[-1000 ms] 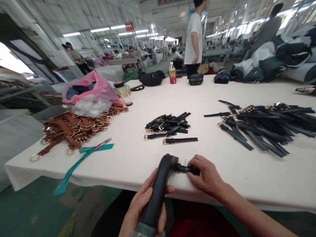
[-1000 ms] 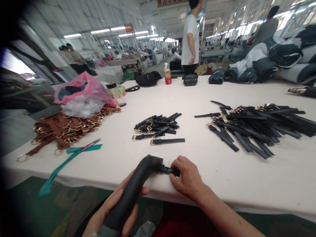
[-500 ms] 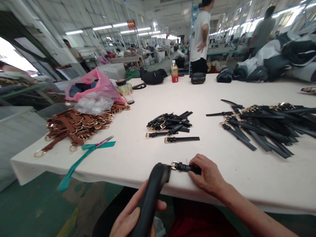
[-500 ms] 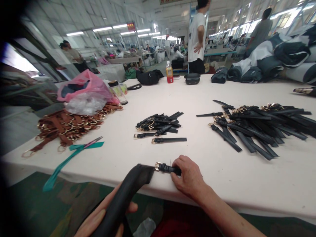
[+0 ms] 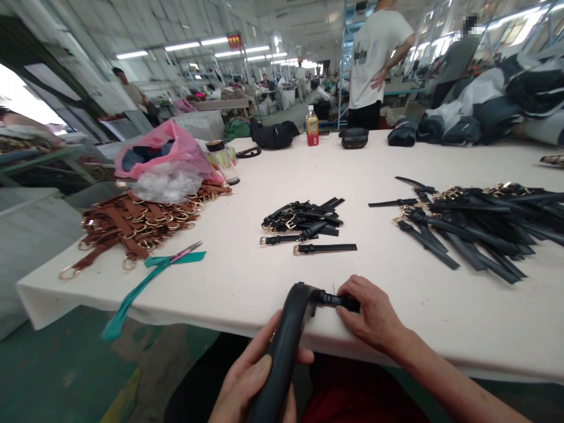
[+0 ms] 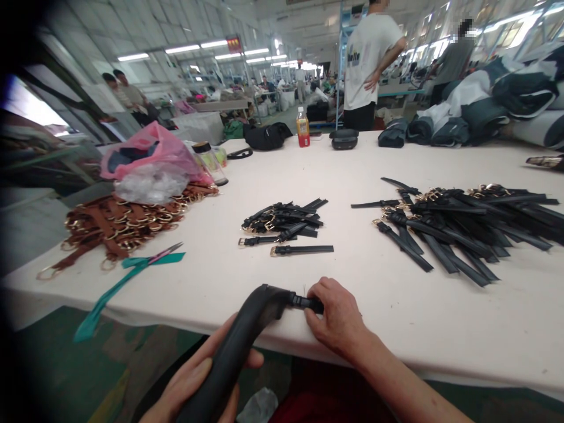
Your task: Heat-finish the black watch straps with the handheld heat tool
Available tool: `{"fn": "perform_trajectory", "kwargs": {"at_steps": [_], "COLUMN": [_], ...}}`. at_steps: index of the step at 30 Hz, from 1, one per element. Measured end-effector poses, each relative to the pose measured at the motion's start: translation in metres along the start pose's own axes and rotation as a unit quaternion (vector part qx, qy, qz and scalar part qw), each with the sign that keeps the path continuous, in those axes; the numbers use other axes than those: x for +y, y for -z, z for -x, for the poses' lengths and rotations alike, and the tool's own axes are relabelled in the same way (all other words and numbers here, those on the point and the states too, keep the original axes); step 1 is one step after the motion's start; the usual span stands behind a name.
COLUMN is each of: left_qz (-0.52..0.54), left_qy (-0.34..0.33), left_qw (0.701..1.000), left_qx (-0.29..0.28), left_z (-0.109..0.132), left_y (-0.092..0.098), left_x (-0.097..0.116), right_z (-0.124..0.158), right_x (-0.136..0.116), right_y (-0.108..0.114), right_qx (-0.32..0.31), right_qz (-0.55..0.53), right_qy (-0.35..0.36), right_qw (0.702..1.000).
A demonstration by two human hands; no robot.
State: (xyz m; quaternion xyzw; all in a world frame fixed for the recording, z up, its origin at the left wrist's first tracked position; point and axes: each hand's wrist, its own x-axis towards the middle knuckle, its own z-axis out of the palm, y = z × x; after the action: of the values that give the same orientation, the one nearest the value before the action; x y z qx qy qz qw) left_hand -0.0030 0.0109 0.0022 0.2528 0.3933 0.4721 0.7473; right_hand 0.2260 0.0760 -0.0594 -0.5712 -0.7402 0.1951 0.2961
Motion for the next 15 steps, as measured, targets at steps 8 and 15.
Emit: {"fn": "perform_trajectory", "kwargs": {"at_steps": [8, 15], "left_qz": [-0.036, -0.048], "left_qy": [0.058, 0.029], "left_qw": [0.998, 0.998], "left_qx": [0.009, -0.019], "left_z": [-0.018, -0.021], "left_y": [-0.015, -0.015], "left_x": [0.017, 0.017], "right_z": [0.0, 0.0], "right_x": [0.001, 0.0], "right_y": [-0.001, -0.001], "right_qx": [0.0, -0.004], "right_qz": [0.004, 0.005], "right_qy": [0.001, -0.006], "right_qw": [1.0, 1.0]}}
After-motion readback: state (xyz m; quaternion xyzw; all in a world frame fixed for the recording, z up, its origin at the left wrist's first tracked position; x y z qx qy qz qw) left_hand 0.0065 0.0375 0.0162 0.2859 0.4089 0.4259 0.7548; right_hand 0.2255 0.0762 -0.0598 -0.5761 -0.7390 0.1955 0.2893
